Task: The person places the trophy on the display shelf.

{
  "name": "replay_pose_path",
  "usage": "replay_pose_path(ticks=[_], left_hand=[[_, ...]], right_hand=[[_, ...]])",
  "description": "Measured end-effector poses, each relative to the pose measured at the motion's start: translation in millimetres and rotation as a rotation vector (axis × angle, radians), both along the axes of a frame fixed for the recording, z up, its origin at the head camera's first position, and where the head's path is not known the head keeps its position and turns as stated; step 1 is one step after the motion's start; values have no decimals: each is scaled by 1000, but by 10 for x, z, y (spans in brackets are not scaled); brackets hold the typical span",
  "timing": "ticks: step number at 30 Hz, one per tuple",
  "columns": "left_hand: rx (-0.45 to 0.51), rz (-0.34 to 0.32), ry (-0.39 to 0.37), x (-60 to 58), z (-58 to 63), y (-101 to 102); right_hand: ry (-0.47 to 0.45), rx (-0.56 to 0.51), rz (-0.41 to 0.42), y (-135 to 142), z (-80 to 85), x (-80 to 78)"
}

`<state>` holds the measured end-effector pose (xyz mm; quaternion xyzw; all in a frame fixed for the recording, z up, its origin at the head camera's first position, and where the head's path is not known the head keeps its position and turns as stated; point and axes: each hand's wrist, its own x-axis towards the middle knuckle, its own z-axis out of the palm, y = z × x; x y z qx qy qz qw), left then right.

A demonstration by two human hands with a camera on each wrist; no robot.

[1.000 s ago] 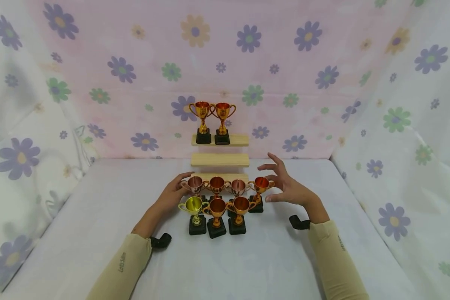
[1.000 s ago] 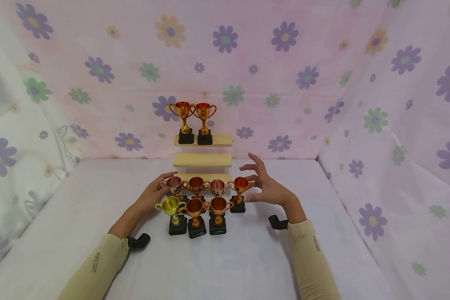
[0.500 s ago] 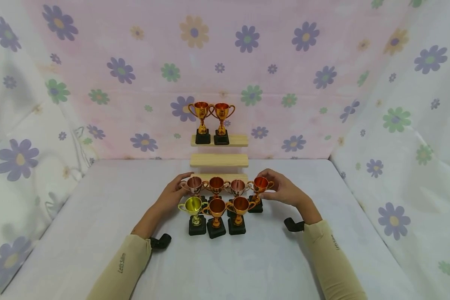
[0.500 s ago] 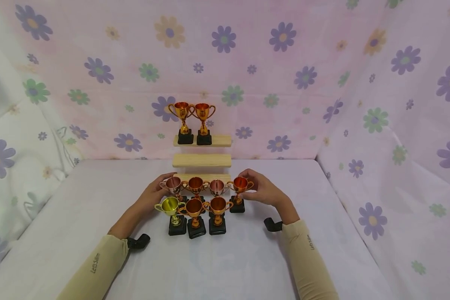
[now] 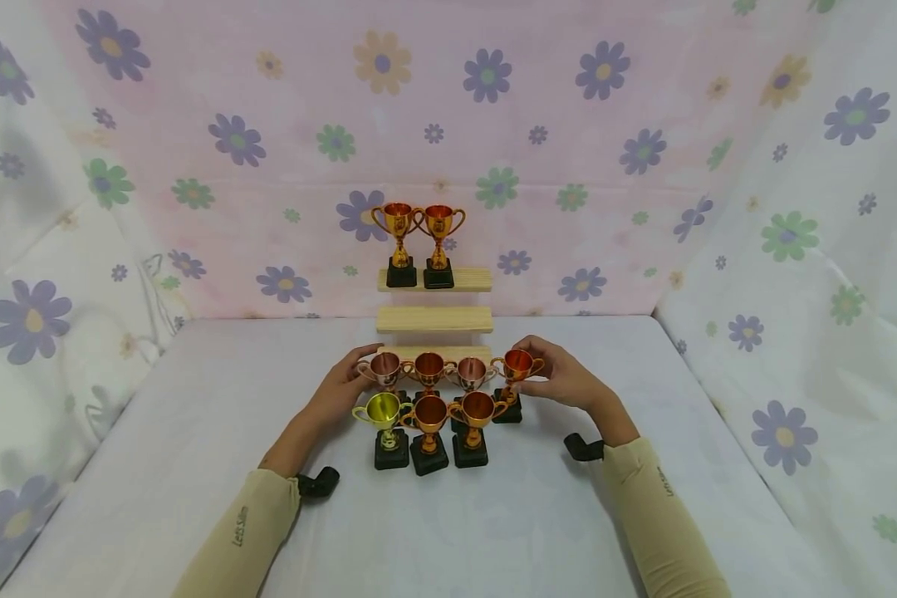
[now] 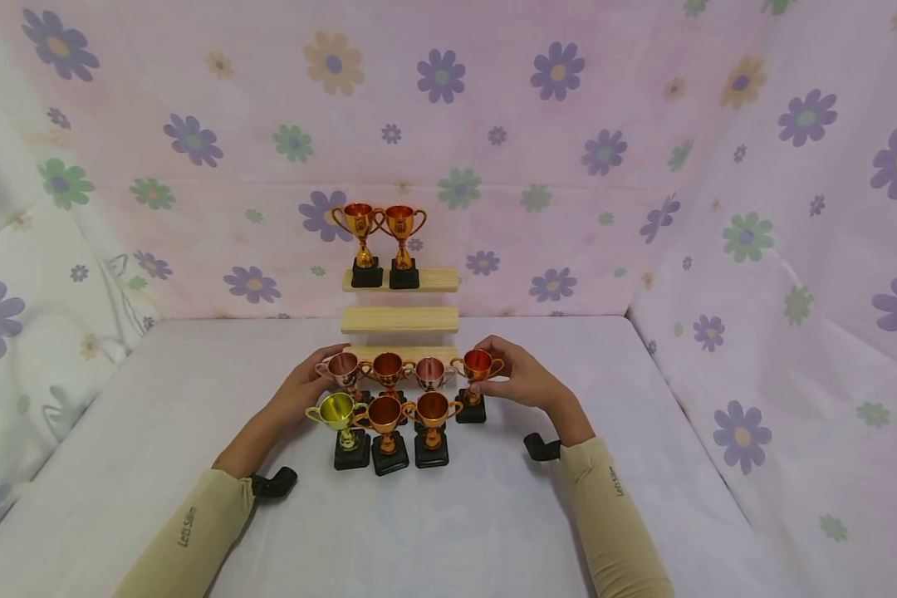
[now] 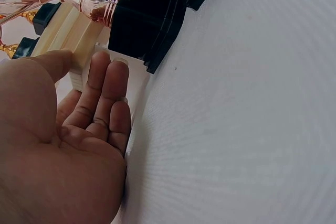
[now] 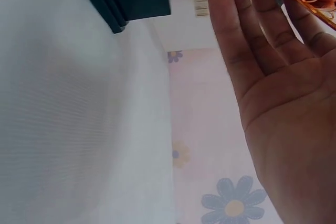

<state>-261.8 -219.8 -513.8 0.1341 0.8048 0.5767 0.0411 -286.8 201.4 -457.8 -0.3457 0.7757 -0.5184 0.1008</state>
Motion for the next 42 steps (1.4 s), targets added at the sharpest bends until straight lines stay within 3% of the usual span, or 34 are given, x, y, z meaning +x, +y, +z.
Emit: replay_pose_path(ticks=[13,19,33,42], left_hand=[[-25,30,-24,13,-4,4],[-9,12,-11,13,-6,4],[2,-9,20,-21,-19,6],[-10,16,4,6,3,4]], right_hand=[[74,-4,-21,31,112,10],[100,-28,-28,54,137,-4],[134,-77,-112,66,210,-37],[138,-123,-202,9,252,-53]])
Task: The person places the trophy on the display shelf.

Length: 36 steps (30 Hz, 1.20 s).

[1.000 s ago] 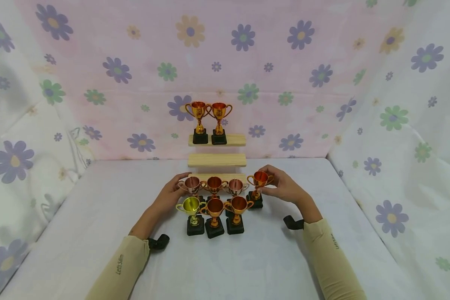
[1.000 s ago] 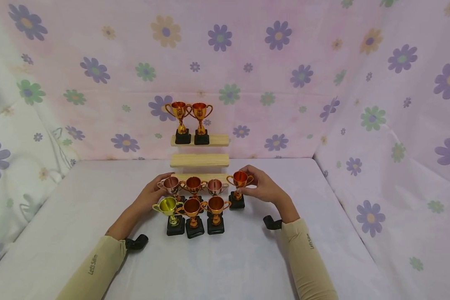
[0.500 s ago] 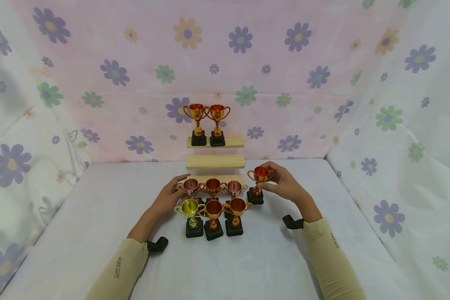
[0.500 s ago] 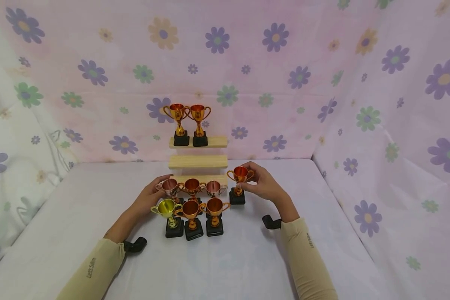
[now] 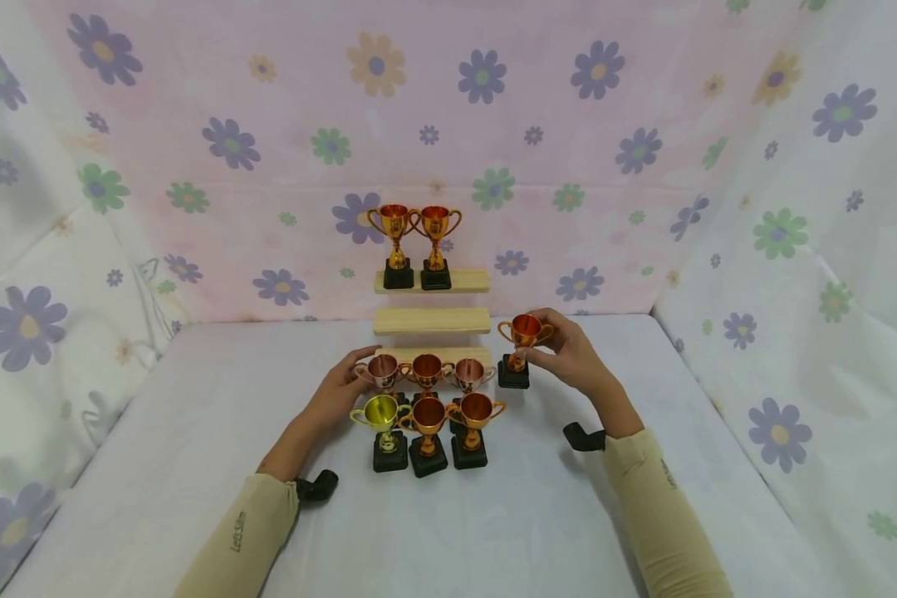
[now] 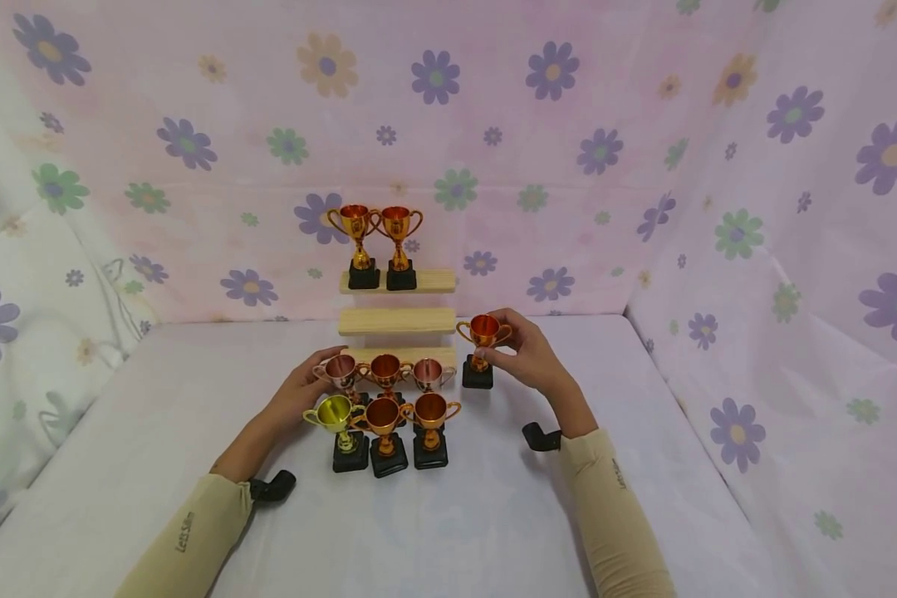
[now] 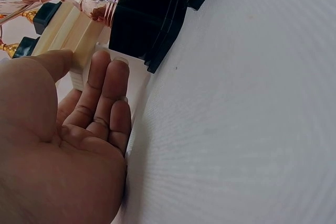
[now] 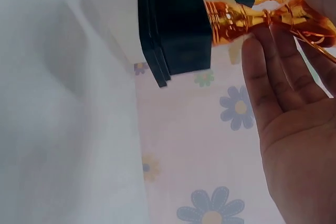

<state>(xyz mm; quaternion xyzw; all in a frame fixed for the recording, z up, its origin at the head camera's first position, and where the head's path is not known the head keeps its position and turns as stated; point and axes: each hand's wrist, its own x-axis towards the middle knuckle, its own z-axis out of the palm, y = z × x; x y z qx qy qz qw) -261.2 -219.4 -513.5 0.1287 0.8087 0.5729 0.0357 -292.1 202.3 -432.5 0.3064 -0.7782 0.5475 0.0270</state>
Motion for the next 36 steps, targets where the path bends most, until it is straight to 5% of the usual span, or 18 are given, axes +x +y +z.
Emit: replay_pose_path(ticks=[17,28,36], left_hand=[[-16,-19,40,-22,14,13],[-6,-1,18,7,9,30],[4,-11,23,10,-14,4]], right_hand=[[61,-107,-59,-201,220,-120],[20,-208,-70,-314,446,-264],[51,-190,-91,-376,566,-401]])
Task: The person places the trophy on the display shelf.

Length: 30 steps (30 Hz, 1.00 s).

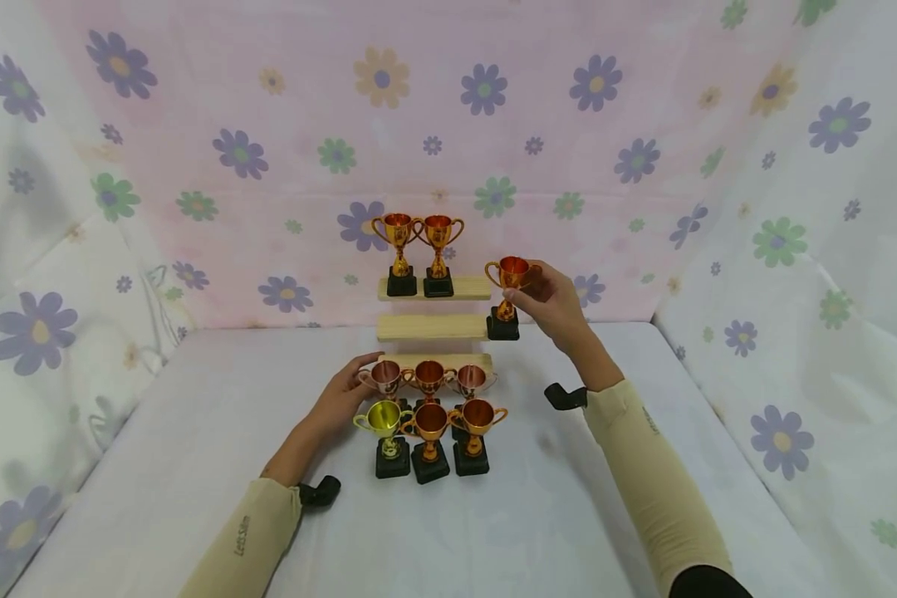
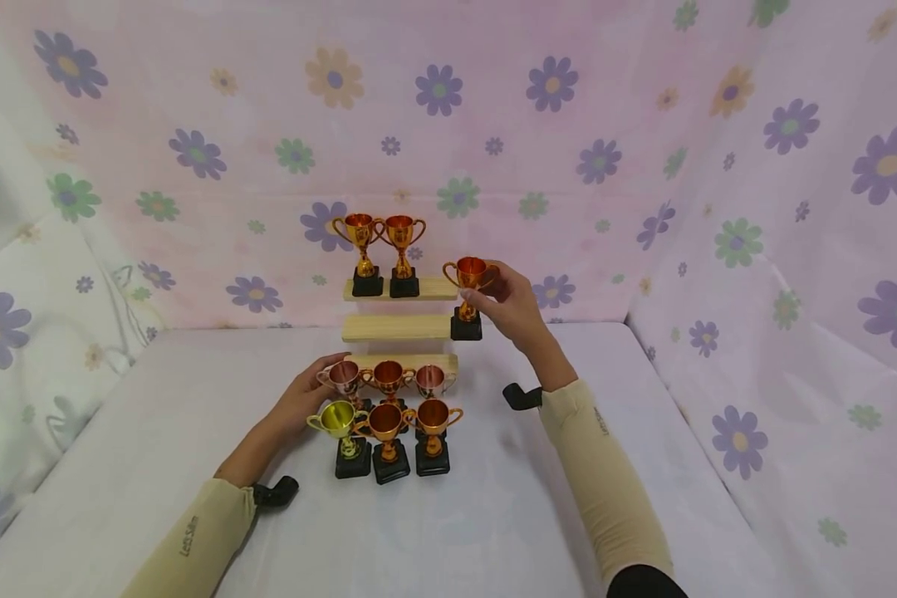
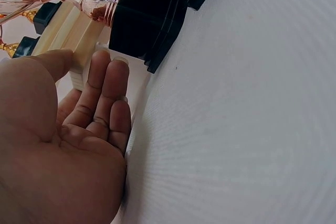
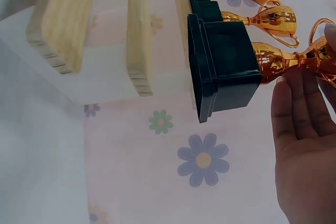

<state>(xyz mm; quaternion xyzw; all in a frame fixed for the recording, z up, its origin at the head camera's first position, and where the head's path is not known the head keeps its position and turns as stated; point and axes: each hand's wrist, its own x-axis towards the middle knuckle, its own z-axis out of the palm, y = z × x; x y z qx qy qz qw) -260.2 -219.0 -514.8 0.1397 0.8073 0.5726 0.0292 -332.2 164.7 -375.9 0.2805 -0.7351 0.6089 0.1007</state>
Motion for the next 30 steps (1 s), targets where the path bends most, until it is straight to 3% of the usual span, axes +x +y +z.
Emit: replay_pose_path(ticks=[8,18,30], left_hand=[[12,2,-10,20,-7,-11],[10,-5,5,-18,-7,-17],[25,-16,-22,7,20,1]], right_hand=[[-25,-15,5,-80,141,-140],[-51,76,-36,-183,337,-279],[-90,130,-69,-330,388,-435]])
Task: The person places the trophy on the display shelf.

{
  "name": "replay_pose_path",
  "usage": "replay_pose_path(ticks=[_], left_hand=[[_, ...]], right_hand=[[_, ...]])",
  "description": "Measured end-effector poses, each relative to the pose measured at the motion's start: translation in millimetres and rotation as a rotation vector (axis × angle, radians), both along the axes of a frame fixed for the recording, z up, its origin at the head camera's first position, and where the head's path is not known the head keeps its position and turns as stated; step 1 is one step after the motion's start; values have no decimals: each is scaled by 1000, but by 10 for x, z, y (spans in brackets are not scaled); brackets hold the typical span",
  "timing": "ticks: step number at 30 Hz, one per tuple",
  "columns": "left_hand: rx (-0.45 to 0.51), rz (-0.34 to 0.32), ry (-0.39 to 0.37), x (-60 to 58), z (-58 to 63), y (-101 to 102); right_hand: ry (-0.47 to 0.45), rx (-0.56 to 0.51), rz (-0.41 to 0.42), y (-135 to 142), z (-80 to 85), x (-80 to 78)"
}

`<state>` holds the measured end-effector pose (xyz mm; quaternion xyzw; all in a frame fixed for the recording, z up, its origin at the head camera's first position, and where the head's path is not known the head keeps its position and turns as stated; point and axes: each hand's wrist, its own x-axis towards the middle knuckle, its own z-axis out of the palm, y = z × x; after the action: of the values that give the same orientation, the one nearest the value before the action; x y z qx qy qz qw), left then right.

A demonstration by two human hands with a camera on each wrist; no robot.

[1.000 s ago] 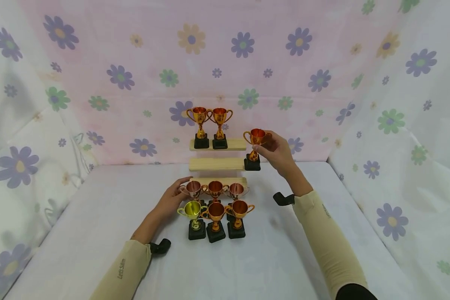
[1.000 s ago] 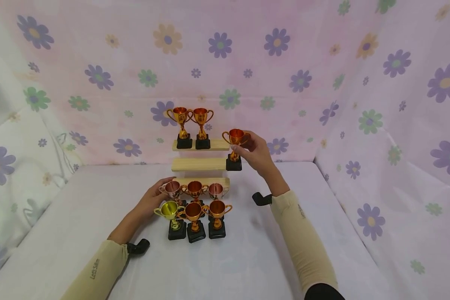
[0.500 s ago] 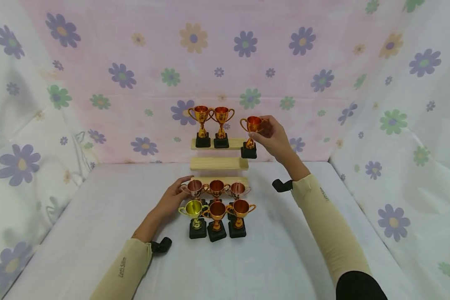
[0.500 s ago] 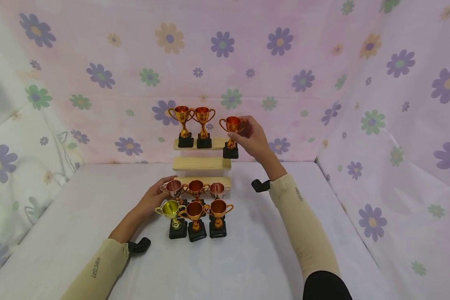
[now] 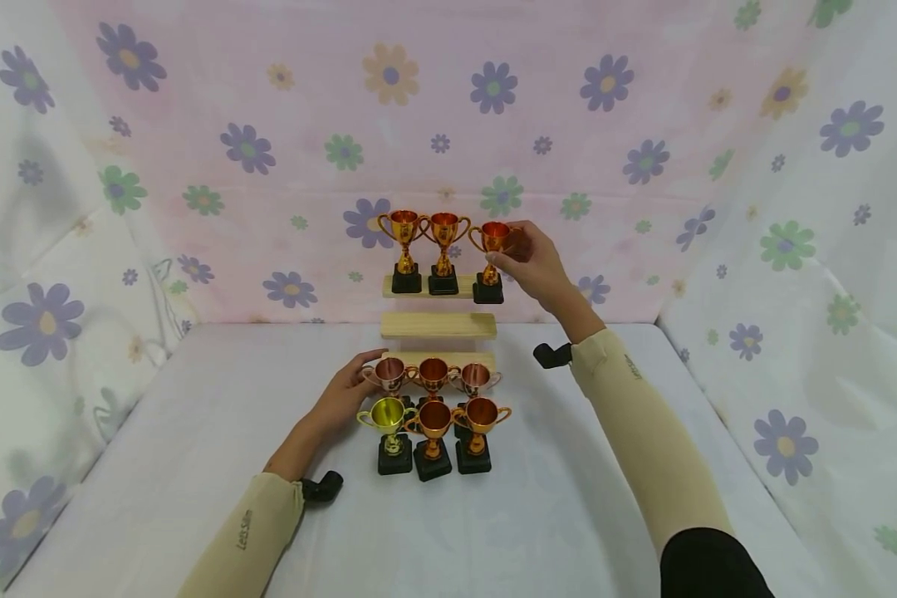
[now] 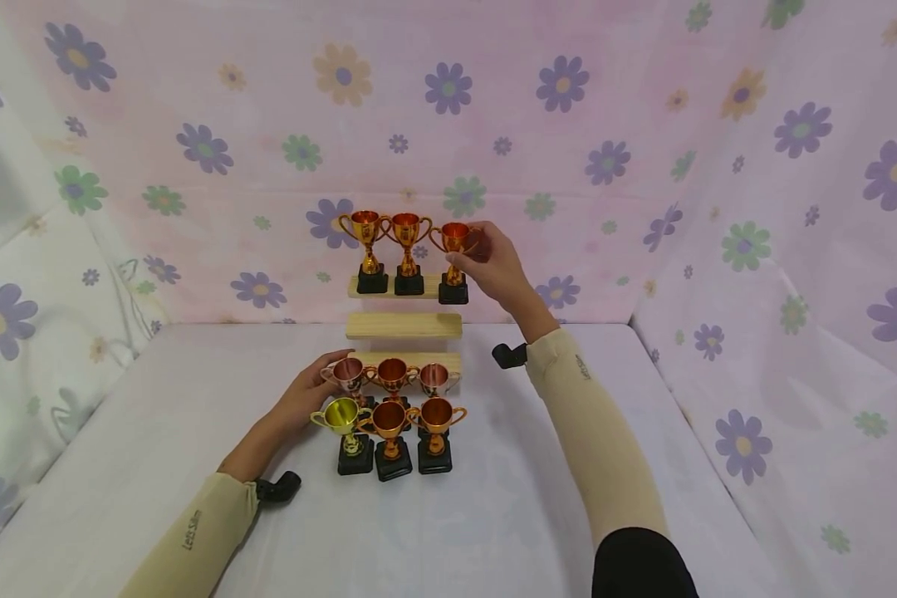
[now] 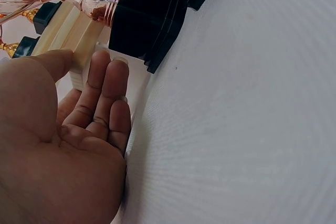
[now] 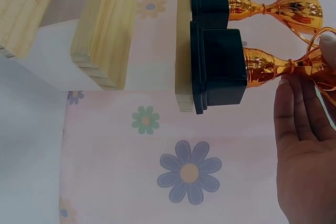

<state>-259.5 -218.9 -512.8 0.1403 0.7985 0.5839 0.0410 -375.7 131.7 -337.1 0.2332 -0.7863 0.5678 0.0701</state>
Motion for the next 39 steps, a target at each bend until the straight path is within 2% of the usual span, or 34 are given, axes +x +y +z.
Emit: replay_pose_path(ticks=[9,12,25,32,39], left_hand=[[-8,15,18,-1,14,-9],[-13,30,-6,4,20,-1],[-16,12,28,-2,45,-11],[-17,15,19,-3,4,-13],[-13,22,10,20,18,0]], right_hand=[[-14,-4,11,-95,20,-115],[-28,-9,16,-121,34,-136],[-48,-31,10,-138,41,-207],[-49,-41,13,-150,19,-210],[-63,-37,6,-168,18,-203]])
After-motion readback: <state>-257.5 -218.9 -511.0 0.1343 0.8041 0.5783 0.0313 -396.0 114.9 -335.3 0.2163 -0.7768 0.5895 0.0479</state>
